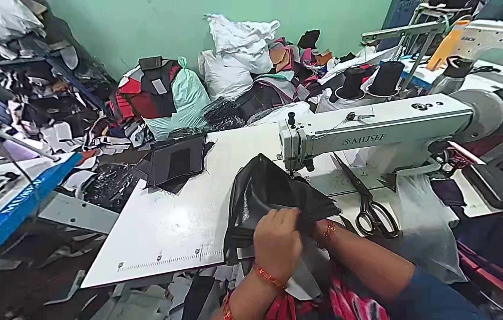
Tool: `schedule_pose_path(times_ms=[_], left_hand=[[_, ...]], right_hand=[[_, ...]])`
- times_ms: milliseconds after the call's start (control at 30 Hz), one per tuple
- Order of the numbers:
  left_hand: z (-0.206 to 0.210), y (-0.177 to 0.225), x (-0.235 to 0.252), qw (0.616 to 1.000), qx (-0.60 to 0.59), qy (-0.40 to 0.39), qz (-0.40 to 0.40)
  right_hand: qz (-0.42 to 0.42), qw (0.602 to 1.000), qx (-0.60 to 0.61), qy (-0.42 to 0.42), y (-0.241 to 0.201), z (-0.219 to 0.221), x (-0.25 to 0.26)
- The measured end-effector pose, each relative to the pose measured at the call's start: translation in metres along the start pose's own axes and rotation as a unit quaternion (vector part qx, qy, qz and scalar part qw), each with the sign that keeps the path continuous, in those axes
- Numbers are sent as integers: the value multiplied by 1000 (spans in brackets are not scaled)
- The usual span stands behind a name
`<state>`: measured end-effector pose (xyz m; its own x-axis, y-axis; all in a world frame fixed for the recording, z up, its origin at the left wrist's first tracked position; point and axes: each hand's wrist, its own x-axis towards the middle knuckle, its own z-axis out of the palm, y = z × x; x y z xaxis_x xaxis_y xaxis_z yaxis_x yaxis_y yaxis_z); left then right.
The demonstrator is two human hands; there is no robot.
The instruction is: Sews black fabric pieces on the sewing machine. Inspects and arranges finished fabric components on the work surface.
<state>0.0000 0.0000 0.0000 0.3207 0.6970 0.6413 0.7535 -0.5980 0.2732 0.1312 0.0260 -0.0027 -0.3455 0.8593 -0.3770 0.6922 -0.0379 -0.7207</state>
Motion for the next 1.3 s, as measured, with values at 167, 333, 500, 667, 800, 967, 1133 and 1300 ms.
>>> schedule_pose_path(times_ms=[167,333,500,667,800,967,1133,1300], left_hand=[[4,-39,-54,979,-136,-35,-150],[20,-39,-87,976,-102,-162,-106],[21,-9,-57,948,56,-309,-51],[27,-3,-38,876,22,-475,-77],[18,-25,-39,872,-26,-482,-79],[10,-57,-42,878,-57,-471,-64],[16,-34,-46,905,-46,-420,-54],[27,-22,-53,907,12,-420,-25]], right_hand=[[-239,949,-116,172,56,54,-4],[-317,865,-210,328,134,53,-33],[-348,836,-311,289,158,68,-48],[-391,776,-352,349,169,73,-33],[-424,760,-292,398,145,91,-18],[-417,771,-254,408,107,112,-3],[-417,785,-185,419,119,119,-11],[-398,756,-192,484,139,115,-25]])
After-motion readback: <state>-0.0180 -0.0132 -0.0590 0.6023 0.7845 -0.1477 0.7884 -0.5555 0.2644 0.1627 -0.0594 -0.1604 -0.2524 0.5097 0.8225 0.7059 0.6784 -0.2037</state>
